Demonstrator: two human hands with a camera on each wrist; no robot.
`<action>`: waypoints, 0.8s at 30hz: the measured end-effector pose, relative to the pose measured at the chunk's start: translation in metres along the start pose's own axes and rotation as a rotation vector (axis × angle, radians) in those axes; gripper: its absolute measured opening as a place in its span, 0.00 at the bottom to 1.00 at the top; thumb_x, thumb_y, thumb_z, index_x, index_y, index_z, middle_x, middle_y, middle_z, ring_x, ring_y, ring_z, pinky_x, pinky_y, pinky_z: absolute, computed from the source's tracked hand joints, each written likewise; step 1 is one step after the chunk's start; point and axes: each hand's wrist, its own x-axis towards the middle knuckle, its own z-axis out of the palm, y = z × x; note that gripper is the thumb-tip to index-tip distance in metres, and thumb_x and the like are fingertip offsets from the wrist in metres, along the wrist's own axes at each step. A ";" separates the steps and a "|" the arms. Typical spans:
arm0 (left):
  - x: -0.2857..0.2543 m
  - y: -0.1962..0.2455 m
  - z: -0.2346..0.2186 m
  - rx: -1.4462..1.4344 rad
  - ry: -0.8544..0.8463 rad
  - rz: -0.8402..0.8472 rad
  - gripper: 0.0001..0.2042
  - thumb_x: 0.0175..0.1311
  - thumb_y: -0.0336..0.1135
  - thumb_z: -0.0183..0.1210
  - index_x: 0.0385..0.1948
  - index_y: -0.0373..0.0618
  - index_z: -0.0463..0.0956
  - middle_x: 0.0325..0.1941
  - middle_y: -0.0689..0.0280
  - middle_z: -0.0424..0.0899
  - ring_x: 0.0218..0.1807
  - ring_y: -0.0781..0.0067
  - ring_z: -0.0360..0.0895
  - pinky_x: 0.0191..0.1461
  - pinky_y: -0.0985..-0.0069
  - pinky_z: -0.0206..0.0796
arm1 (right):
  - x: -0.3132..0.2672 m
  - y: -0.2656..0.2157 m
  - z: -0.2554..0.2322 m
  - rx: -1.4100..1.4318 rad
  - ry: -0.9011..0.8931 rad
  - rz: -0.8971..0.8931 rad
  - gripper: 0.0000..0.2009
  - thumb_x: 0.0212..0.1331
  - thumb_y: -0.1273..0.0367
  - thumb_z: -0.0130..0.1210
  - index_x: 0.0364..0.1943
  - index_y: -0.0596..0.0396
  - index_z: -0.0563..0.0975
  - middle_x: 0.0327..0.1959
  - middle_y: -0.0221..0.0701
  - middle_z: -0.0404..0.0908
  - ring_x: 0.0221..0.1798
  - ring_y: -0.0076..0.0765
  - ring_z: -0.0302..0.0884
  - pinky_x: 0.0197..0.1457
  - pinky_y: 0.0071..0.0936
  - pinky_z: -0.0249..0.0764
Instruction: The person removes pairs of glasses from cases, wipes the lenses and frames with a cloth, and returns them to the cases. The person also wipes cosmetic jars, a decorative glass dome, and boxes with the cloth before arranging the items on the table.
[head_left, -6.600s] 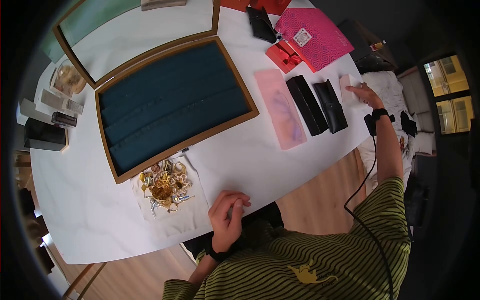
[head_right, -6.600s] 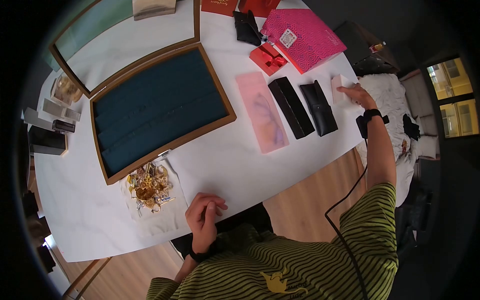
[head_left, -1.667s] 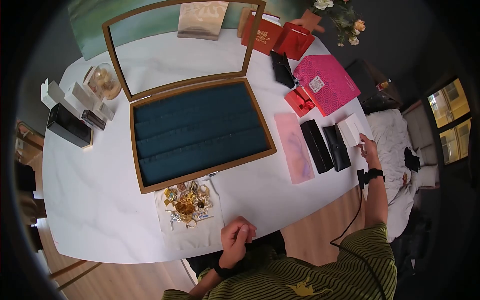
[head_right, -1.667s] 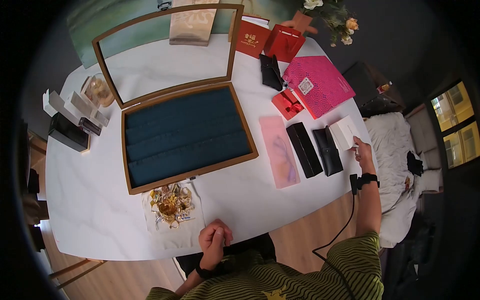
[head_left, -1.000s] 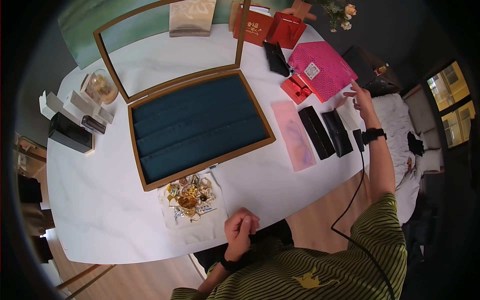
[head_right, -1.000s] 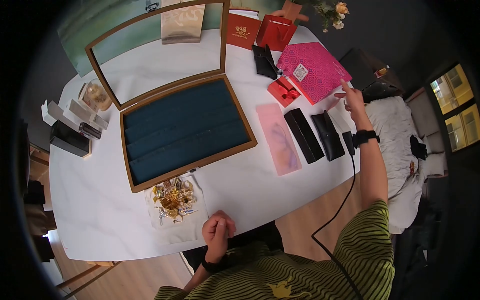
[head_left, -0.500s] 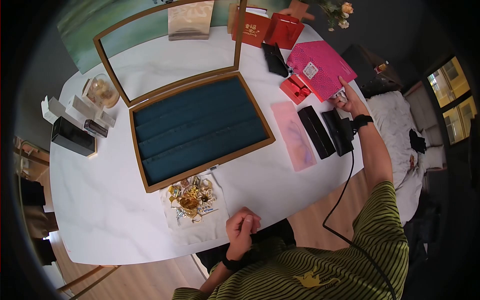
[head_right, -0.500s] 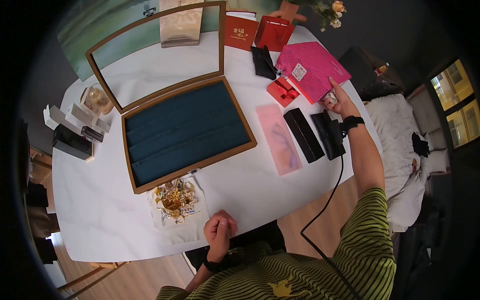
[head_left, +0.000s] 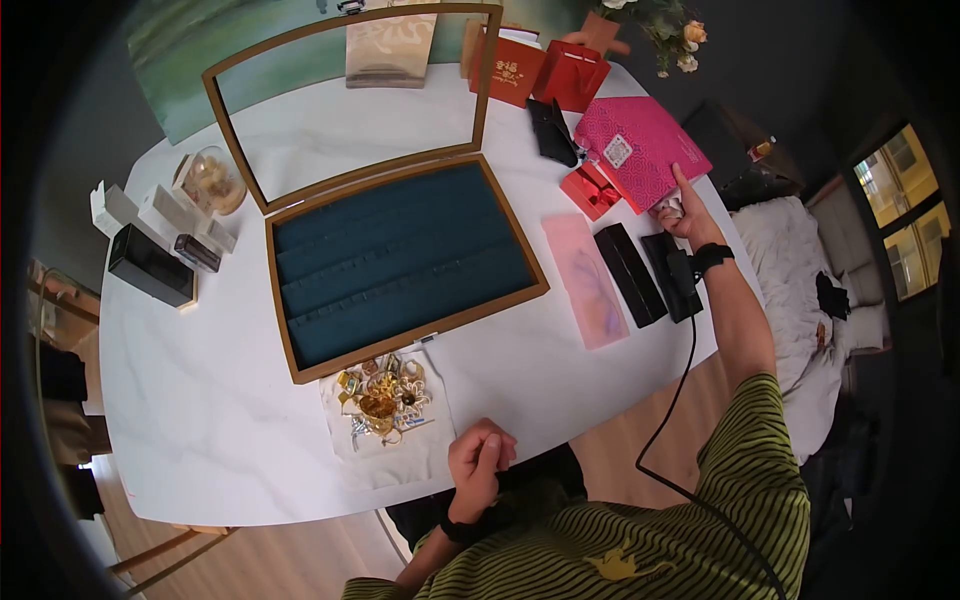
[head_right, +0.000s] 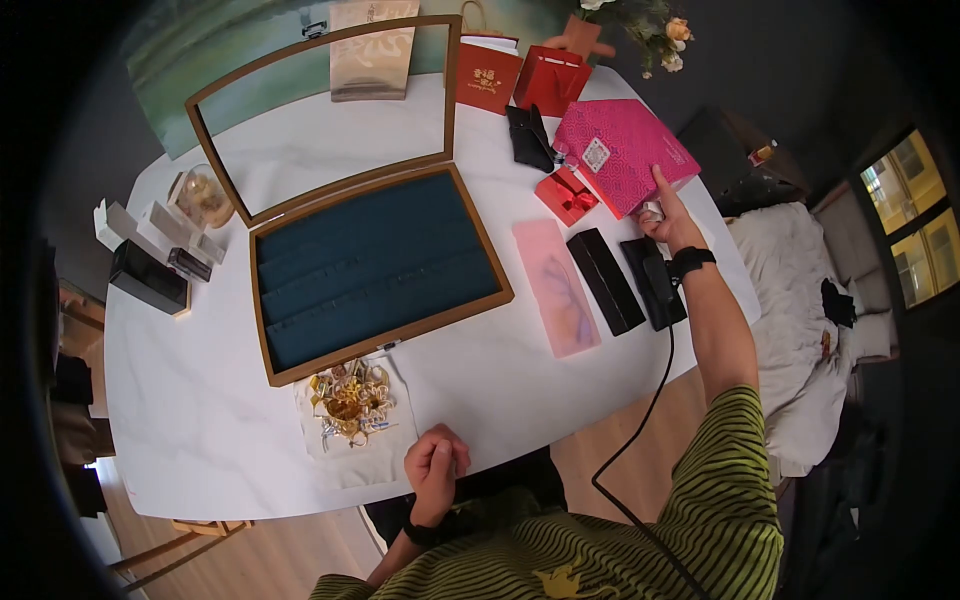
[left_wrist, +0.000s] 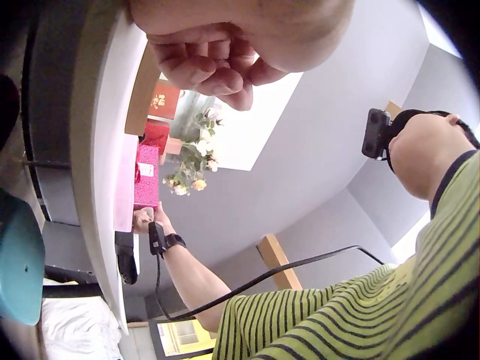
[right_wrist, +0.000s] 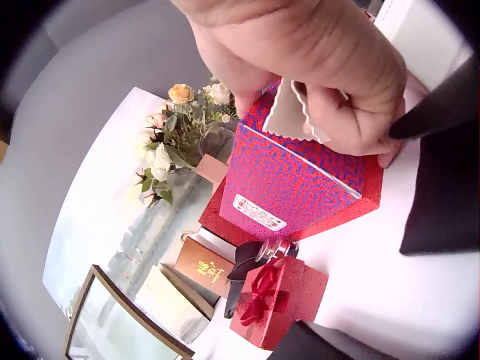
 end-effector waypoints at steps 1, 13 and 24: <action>0.000 0.001 0.000 -0.001 0.004 0.003 0.11 0.67 0.26 0.43 0.26 0.35 0.73 0.24 0.65 0.73 0.18 0.84 0.62 0.23 0.84 0.56 | -0.001 -0.002 0.002 0.006 -0.026 0.032 0.24 0.45 0.42 0.63 0.33 0.44 0.71 0.19 0.26 0.73 0.13 0.20 0.59 0.13 0.09 0.49; 0.000 0.001 0.001 0.023 0.011 -0.004 0.11 0.67 0.25 0.44 0.26 0.36 0.73 0.23 0.65 0.73 0.18 0.84 0.63 0.24 0.85 0.56 | 0.019 0.007 0.012 0.226 -0.003 -0.168 0.19 0.44 0.49 0.66 0.33 0.41 0.72 0.20 0.20 0.73 0.16 0.19 0.60 0.16 0.13 0.42; 0.002 0.000 0.003 0.023 0.007 0.004 0.10 0.67 0.25 0.44 0.26 0.35 0.73 0.23 0.65 0.73 0.18 0.84 0.63 0.24 0.84 0.56 | 0.018 -0.006 0.004 0.310 0.158 -0.183 0.20 0.42 0.49 0.66 0.34 0.40 0.73 0.25 0.21 0.78 0.21 0.18 0.71 0.16 0.13 0.43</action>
